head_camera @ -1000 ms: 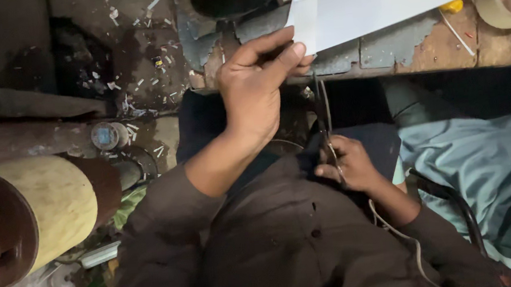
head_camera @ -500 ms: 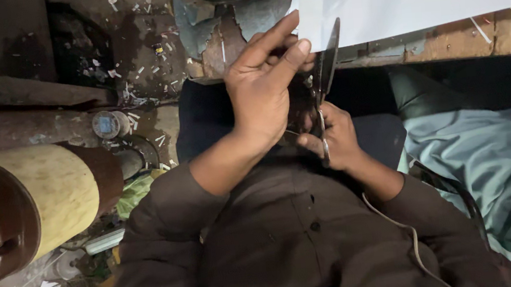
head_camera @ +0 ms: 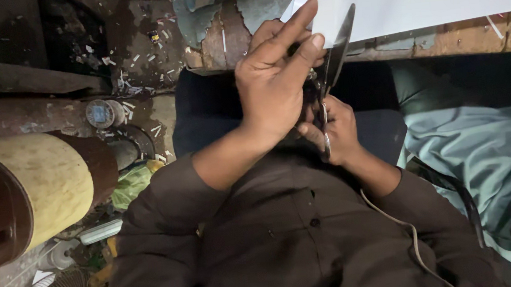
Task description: The person cuts a long white strip into small rectangular pieces using scissors. They repeatedly measure the strip against a blue metal component, cut a piece, and insert it into a slot in the component.
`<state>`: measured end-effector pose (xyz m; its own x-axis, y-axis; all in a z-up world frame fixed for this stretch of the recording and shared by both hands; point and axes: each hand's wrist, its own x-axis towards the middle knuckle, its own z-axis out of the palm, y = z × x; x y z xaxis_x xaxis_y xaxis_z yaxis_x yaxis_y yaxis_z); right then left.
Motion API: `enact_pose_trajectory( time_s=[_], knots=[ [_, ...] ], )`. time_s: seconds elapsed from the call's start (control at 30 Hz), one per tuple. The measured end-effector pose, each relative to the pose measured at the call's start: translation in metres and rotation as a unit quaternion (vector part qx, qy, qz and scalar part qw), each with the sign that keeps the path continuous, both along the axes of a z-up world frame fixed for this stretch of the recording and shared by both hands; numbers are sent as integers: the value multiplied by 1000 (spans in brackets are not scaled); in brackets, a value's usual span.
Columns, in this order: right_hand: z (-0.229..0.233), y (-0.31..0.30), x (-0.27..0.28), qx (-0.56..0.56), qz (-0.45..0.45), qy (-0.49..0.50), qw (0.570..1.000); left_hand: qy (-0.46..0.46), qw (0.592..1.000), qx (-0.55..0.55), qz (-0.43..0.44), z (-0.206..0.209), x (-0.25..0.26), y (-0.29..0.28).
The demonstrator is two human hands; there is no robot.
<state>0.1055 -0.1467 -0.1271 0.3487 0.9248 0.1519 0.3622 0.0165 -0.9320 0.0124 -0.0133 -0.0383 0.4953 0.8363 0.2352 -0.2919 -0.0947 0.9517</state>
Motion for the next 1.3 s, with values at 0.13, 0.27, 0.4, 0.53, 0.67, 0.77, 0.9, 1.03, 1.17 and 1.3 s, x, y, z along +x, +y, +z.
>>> enact_pose_trajectory(
  time_s=[0.13,0.27,0.4,0.53,0.67,0.77,0.9,1.03,1.17,1.3],
  knots=[
    [-4,-2,-2,0,-9,-11,1000,-2,1000,5,-1,-1,1,0],
    [-3,-1,-5,-11,-20,-34,999,-21,1000,-6,-9,0,1,-1],
    [0,-1,-5,0,2,71,997,-9,1000,12,-9,2,-2,-2],
    [-1,-2,-3,1,-5,59,998,-19,1000,-1,-22,2,-3,-2],
    [-3,0,-3,-14,-36,-4,999,-41,998,-19,-37,2,-1,0],
    [0,-1,-3,-50,-37,13,998,-40,998,-28,-37,2,-1,0],
    [6,3,3,8,-9,51,999,-42,998,-24,-42,4,-1,0],
    [13,7,7,-6,-13,48,999,-36,997,-43,-45,8,-1,2],
    [8,5,5,-26,-34,14,999,-39,996,-59,-52,9,-1,4],
    [2,3,8,-52,-40,50,997,-63,994,-63,-60,9,2,5]
  ],
)
